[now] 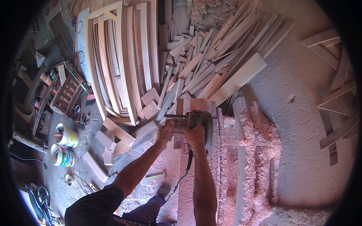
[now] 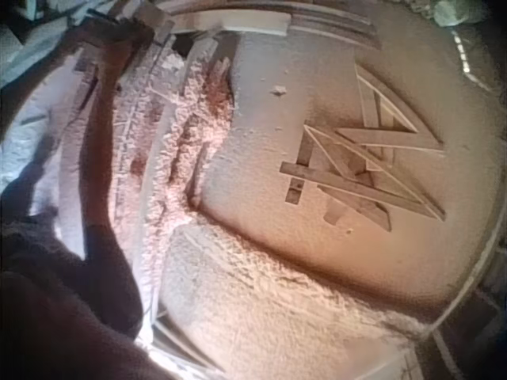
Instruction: The person uses a red electric planer to smooth a long wooden plank on a workbench, then switches to a circular saw to cut the plank. The person repositions the plank between passes and handles the cut pieces.
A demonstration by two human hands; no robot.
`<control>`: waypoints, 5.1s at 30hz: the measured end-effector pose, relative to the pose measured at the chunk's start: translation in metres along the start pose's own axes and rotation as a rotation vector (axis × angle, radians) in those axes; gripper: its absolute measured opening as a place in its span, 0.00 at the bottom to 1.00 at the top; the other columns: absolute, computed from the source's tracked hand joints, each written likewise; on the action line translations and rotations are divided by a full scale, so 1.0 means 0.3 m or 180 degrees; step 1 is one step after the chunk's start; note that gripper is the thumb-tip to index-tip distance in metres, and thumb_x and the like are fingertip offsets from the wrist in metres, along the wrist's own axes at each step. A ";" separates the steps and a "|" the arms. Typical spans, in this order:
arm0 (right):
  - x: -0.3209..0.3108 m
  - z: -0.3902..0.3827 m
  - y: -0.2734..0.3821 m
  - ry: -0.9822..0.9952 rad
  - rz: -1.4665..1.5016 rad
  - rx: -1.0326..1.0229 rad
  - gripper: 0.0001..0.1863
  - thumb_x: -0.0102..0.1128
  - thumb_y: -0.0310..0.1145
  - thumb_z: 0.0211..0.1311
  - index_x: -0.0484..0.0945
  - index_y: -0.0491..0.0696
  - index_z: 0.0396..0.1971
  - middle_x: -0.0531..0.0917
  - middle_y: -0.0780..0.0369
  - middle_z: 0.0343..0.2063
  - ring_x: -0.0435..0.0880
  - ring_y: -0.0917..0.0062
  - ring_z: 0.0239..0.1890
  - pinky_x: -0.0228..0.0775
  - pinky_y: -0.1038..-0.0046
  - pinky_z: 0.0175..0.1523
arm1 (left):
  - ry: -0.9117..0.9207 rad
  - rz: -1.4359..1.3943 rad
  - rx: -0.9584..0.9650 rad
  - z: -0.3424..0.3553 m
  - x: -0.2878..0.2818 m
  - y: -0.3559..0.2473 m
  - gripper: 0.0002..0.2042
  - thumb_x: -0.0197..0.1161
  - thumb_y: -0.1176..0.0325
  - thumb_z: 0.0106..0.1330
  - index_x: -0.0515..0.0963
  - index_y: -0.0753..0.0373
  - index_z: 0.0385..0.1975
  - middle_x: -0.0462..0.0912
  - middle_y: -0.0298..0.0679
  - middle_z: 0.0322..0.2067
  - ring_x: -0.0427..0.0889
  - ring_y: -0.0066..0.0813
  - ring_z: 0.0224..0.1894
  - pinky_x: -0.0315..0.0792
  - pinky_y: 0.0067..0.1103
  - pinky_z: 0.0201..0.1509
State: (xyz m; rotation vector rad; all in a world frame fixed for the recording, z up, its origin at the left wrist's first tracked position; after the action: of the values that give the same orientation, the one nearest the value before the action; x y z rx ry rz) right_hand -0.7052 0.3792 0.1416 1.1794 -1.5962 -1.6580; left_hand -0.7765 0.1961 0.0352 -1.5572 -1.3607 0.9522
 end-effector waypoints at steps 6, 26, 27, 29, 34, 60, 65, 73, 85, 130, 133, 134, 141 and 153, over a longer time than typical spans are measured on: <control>-0.039 -0.223 0.103 -0.0532 -0.0372 -0.1148 0.08 0.66 0.24 0.61 0.79 0.41 0.39 0.81 0.66 0.25 0.78 0.87 0.25 0.66 0.79 0.26 | 0.0233 -0.0267 0.0551 -0.129 -0.052 -0.056 0.37 0.72 0.38 0.61 0.77 0.73 0.50 0.84 0.43 0.39 0.82 0.29 0.42 0.78 0.26 0.44; -0.632 -1.811 0.043 -0.1899 -0.0331 -0.0001 0.16 0.67 0.25 0.56 0.80 0.39 0.45 0.82 0.64 0.24 0.80 0.77 0.24 0.72 0.72 0.31 | 0.4092 0.2117 0.2451 -1.527 0.123 0.053 0.52 0.80 0.60 0.57 0.47 0.68 0.73 0.67 0.59 0.64 0.80 0.60 0.60 0.78 0.40 0.61; -0.646 -1.887 0.061 -0.1875 -0.0601 -0.0015 0.17 0.68 0.26 0.55 0.80 0.39 0.46 0.83 0.63 0.24 0.81 0.77 0.23 0.72 0.71 0.32 | 0.4017 0.2336 0.2384 -1.603 0.125 0.114 0.51 0.79 0.60 0.58 0.47 0.69 0.73 0.67 0.59 0.63 0.81 0.61 0.57 0.79 0.41 0.59; -0.662 -2.054 0.074 -0.1768 -0.1112 0.0036 0.18 0.69 0.26 0.55 0.81 0.41 0.47 0.84 0.62 0.23 0.83 0.75 0.23 0.74 0.70 0.32 | 0.3877 0.2807 0.2196 -1.753 0.101 0.279 0.50 0.77 0.61 0.59 0.47 0.71 0.72 0.67 0.61 0.63 0.84 0.64 0.51 0.81 0.42 0.55; -0.685 -2.385 0.096 -0.1665 -0.2057 -0.0094 0.30 0.71 0.29 0.56 0.75 0.38 0.60 0.88 0.49 0.30 0.92 0.59 0.30 0.82 0.62 0.35 | 0.3232 0.2566 0.3321 -2.053 0.079 0.471 0.50 0.78 0.62 0.54 0.52 0.74 0.72 0.75 0.63 0.61 0.84 0.62 0.49 0.79 0.43 0.55; -0.258 -2.579 -0.022 -0.1080 -0.3156 0.0661 0.27 0.65 0.36 0.59 0.77 0.42 0.58 0.84 0.46 0.44 0.86 0.48 0.43 0.77 0.47 0.47 | 0.3992 -0.1797 -0.1786 -2.150 -0.093 0.915 0.27 0.61 0.53 0.75 0.70 0.62 0.68 0.76 0.45 0.63 0.73 0.43 0.66 0.66 0.37 0.72; -0.186 -2.602 -0.101 -0.0986 -0.3238 0.0477 0.25 0.58 0.33 0.61 0.77 0.42 0.58 0.85 0.48 0.46 0.86 0.51 0.45 0.78 0.49 0.49 | 0.4045 0.0807 0.0381 -1.972 -0.115 0.588 0.24 0.54 0.52 0.81 0.73 0.67 0.64 0.84 0.44 0.52 0.83 0.40 0.55 0.72 0.34 0.66; -0.166 -2.641 -0.134 -0.1432 -0.3488 0.0552 0.23 0.57 0.34 0.62 0.80 0.44 0.56 0.86 0.51 0.45 0.86 0.56 0.47 0.76 0.49 0.52 | 0.4010 0.1147 0.1772 -2.295 -0.122 0.232 0.30 0.44 0.51 0.84 0.56 0.67 0.76 0.64 0.54 0.72 0.65 0.45 0.73 0.61 0.34 0.75; -0.225 -3.078 -0.057 -0.3338 -0.1149 0.0292 0.16 0.62 0.30 0.62 0.83 0.45 0.49 0.86 0.59 0.40 0.85 0.66 0.46 0.79 0.66 0.51 | 0.3666 0.1059 0.1653 -2.290 -0.114 0.233 0.29 0.42 0.55 0.85 0.54 0.66 0.78 0.61 0.56 0.75 0.63 0.49 0.76 0.57 0.36 0.77; -0.386 -3.028 -0.053 -0.2266 0.0149 0.0585 0.13 0.62 0.38 0.72 0.82 0.40 0.40 0.84 0.51 0.24 0.85 0.58 0.24 0.74 0.61 0.30 | 0.3346 0.0592 0.0930 -2.272 -0.151 0.255 0.30 0.47 0.54 0.83 0.57 0.65 0.77 0.65 0.49 0.73 0.67 0.41 0.73 0.61 0.34 0.77; -0.368 -3.044 -0.049 -0.2311 -0.0863 0.0289 0.08 0.61 0.33 0.69 0.82 0.43 0.39 0.82 0.55 0.22 0.85 0.61 0.25 0.75 0.62 0.29 | 0.3301 0.0683 0.0979 -2.291 -0.157 0.238 0.30 0.47 0.52 0.83 0.59 0.66 0.76 0.63 0.48 0.74 0.65 0.39 0.74 0.58 0.32 0.77; -0.356 -3.052 -0.042 -0.2344 -0.1281 0.0179 0.07 0.61 0.31 0.68 0.82 0.44 0.39 0.80 0.57 0.21 0.84 0.62 0.26 0.75 0.63 0.29 | 0.3265 0.0697 0.0957 -2.295 -0.158 0.238 0.30 0.48 0.52 0.83 0.59 0.65 0.77 0.64 0.48 0.73 0.67 0.40 0.73 0.60 0.33 0.77; -0.423 -3.046 0.022 -0.2129 -0.2416 0.0147 0.03 0.61 0.30 0.66 0.78 0.48 0.32 0.81 0.62 0.21 0.84 0.66 0.22 0.75 0.65 0.26 | 0.3212 0.0544 0.0902 -2.276 -0.143 0.264 0.29 0.49 0.53 0.83 0.60 0.65 0.76 0.66 0.47 0.73 0.68 0.39 0.72 0.60 0.33 0.76; -0.427 -3.064 -0.067 -0.2191 -0.0008 0.0523 0.10 0.66 0.36 0.69 0.80 0.44 0.37 0.80 0.62 0.18 0.80 0.76 0.18 0.70 0.69 0.23 | 0.3211 0.0507 0.1031 -2.278 -0.143 0.261 0.29 0.49 0.54 0.83 0.62 0.65 0.76 0.68 0.46 0.72 0.68 0.39 0.72 0.59 0.31 0.76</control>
State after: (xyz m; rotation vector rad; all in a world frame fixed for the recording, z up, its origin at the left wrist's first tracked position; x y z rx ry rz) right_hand 0.1545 0.0404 0.2317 0.7018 -2.1647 -2.1042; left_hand -0.1208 0.0749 0.2092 -1.5508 -0.3571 0.3215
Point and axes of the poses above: each hand's wrist, its own z-axis towards the middle knuckle, its own x-axis out of the palm, y = z × x, the point moved 7 cm from there along z, towards the middle knuckle
